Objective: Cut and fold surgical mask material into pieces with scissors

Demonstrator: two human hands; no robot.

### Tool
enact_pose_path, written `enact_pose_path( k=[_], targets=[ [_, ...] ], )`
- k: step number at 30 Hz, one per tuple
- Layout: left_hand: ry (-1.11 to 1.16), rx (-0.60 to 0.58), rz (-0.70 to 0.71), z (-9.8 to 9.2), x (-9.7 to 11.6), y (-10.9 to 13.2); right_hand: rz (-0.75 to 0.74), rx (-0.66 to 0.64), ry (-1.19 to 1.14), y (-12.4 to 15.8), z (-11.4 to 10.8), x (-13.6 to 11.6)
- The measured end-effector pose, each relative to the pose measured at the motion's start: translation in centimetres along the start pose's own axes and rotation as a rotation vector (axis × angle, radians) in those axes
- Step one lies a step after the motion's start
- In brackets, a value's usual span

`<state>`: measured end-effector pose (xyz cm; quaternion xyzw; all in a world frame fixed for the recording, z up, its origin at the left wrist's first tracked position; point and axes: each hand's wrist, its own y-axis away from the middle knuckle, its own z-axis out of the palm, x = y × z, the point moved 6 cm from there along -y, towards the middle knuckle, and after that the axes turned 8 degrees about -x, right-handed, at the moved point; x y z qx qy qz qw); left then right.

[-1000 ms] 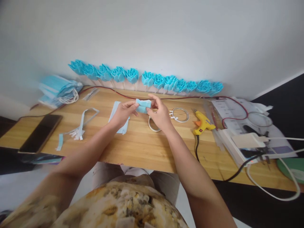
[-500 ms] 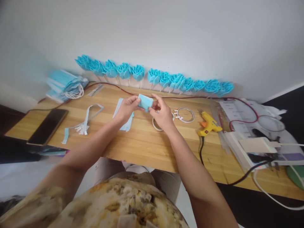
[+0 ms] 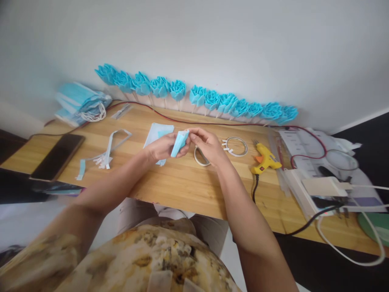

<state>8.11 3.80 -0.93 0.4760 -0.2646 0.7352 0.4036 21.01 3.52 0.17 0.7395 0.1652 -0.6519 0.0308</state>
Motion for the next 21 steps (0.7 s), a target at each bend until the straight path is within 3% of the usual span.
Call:
enact_pose_path(
  k=[12,14,18,21],
  targets=[
    [-0.040,-0.101,-0.043,0.8,0.1,0.3,0.025,-0.068,-0.075,0.2,0.7,0.1],
    [-0.108,-0.018,0.013,0.1,0.4,0.2,0.022,-0.034,-0.078,0.2,0.5,0.0],
    [-0.501,0.313,0.185,-1.7,2.1,0.6,0.021,0.053,-0.059,0.1,-0.4,0.1],
    [-0.741,0.443,0.264,-1.8,3.1,1.1,0.005,0.047,-0.019,0.0,-0.6,0.1]
  ],
)
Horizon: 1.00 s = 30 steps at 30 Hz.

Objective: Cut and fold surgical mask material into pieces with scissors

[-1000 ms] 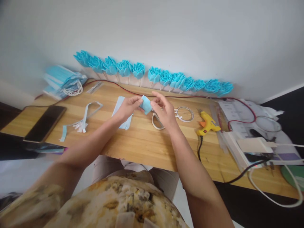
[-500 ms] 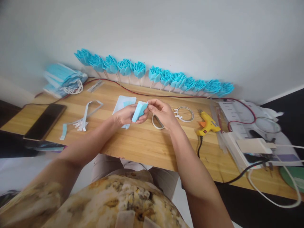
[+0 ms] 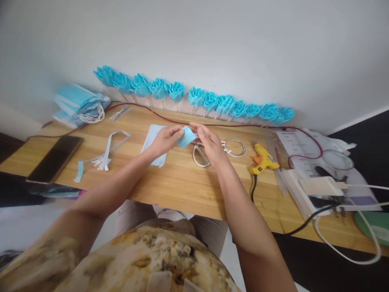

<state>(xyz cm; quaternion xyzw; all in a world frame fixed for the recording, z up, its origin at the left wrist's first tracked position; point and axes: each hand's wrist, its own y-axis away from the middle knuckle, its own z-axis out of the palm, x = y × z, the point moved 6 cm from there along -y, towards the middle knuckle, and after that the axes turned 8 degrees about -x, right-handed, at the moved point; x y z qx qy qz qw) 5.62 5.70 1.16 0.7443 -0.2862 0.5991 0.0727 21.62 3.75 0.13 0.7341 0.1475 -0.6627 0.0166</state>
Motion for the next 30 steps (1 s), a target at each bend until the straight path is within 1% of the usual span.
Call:
enact_pose_path(
  k=[4,7,10,15,19,22,25,28,30],
  targets=[
    [-0.054,0.055,0.046,0.0,0.2,0.0,-0.060,0.007,0.192,0.0,0.3,-0.4],
    [-0.017,0.059,0.048,0.2,-0.1,-0.1,-0.071,0.074,0.359,0.1,0.4,-0.8],
    [0.029,0.057,0.048,0.2,-0.4,-0.2,-0.053,0.145,0.444,0.2,0.1,-0.9],
    [0.051,0.079,0.005,0.0,-0.4,-0.1,-0.004,0.188,0.443,0.2,-0.5,-0.4],
    [0.087,0.089,-0.066,-0.2,-0.6,0.1,-0.001,0.205,0.466,0.3,-0.5,-0.8],
    [0.145,0.085,-0.137,-0.2,-0.7,0.1,0.004,0.213,0.479,0.4,-0.3,-1.1],
    [0.230,0.108,-0.160,-0.3,-0.5,0.1,0.000,0.226,0.488,0.4,-0.4,-1.1],
    [0.275,0.142,-0.184,-0.4,-0.3,0.1,-0.002,0.212,0.479,0.4,-0.5,-0.9],
    [0.252,0.145,-0.212,-0.3,-0.2,0.2,-0.014,0.185,0.459,0.3,-0.4,-0.8]
  ],
)
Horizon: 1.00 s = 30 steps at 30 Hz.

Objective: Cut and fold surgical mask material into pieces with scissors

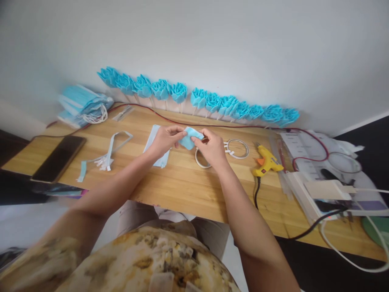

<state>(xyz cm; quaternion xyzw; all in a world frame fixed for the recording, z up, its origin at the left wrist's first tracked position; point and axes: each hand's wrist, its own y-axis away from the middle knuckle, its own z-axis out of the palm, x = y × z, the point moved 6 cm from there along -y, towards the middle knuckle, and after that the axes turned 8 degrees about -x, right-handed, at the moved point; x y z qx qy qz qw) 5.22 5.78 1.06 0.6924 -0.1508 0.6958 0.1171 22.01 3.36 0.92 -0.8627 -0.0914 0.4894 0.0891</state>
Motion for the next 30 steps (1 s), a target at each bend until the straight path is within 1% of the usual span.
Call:
enact_pose_path(
  k=[4,8,10,13,17,22,27,30],
  targets=[
    [-0.086,-0.017,-0.039,0.3,-0.4,0.2,-0.076,-0.038,-0.028,0.2,0.1,-0.7],
    [-0.107,-0.084,-0.015,0.9,-1.2,-0.1,-0.128,0.003,-0.007,0.4,-0.2,-1.4],
    [-0.098,-0.119,0.006,1.0,-1.4,-0.2,-0.130,0.036,-0.026,0.4,-0.5,-1.4],
    [-0.112,-0.137,0.014,1.0,-1.3,-0.3,-0.105,0.065,-0.063,0.3,-0.8,-1.1],
    [-0.141,-0.140,-0.015,0.9,-1.1,-0.1,-0.079,0.067,-0.091,0.2,-1.0,-0.8],
    [-0.151,-0.155,-0.042,0.9,-1.2,-0.1,-0.086,0.088,-0.077,0.2,-1.1,-0.9],
    [-0.182,-0.178,0.009,0.8,-1.6,-0.4,-0.102,0.095,-0.020,0.3,-1.1,-1.1],
    [-0.173,-0.173,0.066,0.7,-1.7,-0.6,-0.151,0.100,0.067,0.4,-1.0,-1.5]
  ],
)
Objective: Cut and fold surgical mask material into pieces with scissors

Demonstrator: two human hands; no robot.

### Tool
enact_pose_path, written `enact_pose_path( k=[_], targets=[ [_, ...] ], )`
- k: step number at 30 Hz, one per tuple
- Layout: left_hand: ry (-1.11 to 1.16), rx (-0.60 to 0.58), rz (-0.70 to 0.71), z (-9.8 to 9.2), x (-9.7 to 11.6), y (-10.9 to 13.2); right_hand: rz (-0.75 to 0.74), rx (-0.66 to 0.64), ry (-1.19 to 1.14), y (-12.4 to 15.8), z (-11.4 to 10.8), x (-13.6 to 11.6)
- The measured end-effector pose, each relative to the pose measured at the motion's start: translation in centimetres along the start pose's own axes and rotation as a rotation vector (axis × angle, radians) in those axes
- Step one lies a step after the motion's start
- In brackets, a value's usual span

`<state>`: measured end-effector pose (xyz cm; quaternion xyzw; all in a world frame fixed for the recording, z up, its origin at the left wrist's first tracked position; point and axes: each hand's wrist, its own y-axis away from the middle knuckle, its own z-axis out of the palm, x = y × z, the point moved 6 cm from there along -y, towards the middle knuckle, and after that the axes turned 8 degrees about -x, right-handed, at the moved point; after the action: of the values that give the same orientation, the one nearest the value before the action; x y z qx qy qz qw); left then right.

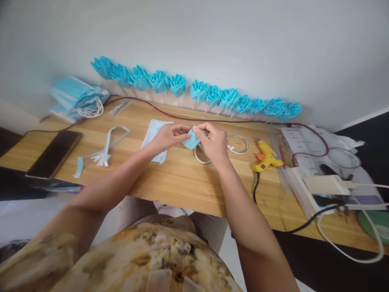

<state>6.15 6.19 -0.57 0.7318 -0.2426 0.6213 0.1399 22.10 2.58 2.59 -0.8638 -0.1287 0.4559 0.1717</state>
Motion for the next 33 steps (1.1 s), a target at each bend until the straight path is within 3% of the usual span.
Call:
enact_pose_path(
  k=[6,16,25,33],
  targets=[
    [-0.049,0.070,0.012,-0.3,0.3,0.0,-0.041,-0.049,0.105,0.3,0.9,-0.8],
    [0.096,0.163,-0.031,-1.0,1.7,0.8,0.089,-0.138,-0.165,-0.3,1.9,2.3],
    [0.234,0.237,-0.021,-1.6,0.3,0.1,0.122,-0.114,-0.133,-0.2,1.9,2.3],
    [0.305,0.261,-0.100,-1.2,-0.3,0.2,0.133,-0.167,-0.134,0.1,3.6,1.8]
  ],
)
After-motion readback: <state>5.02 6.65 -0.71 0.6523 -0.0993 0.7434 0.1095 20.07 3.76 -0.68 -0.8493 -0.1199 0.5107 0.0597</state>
